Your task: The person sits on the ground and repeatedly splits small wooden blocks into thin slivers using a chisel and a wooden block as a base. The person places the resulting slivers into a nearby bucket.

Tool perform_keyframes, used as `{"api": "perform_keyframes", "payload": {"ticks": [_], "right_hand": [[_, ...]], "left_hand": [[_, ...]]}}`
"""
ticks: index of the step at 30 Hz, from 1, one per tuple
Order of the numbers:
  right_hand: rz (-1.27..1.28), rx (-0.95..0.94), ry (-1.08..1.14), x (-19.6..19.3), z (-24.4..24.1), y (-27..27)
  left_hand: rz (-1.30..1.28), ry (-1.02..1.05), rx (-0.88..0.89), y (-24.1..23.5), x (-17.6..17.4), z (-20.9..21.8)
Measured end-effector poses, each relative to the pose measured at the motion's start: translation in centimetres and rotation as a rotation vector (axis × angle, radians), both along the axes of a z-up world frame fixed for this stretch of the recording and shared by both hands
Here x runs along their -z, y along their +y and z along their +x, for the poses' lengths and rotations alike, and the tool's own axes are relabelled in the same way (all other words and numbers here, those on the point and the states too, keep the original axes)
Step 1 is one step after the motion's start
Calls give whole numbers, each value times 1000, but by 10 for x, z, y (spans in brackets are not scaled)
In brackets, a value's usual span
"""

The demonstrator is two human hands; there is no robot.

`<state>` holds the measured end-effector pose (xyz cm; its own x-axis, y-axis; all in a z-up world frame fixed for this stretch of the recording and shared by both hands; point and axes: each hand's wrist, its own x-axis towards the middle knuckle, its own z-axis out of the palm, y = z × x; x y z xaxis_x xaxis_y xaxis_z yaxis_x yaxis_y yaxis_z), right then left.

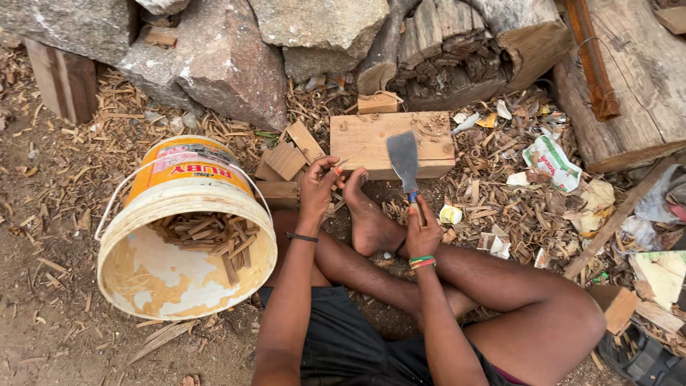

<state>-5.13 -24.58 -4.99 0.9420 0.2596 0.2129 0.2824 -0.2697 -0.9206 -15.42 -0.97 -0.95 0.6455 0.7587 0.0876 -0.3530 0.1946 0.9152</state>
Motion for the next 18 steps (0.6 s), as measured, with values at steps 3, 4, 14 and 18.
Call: {"api": "perform_keyframes", "payload": {"ticks": [3,4,14,18], "right_hand": [[21,-19,-67,-2,0,2],[13,-19,-8,-4,0,2],[2,-15,46,6,9,9],[61,5,229,3,15,22]], "left_hand": [[161,102,-36,-6,-8,7],[206,131,-50,-9,-14,13],[586,173,-220,-19,-99,150],[878,135,-330,-5,-135,239]]}}
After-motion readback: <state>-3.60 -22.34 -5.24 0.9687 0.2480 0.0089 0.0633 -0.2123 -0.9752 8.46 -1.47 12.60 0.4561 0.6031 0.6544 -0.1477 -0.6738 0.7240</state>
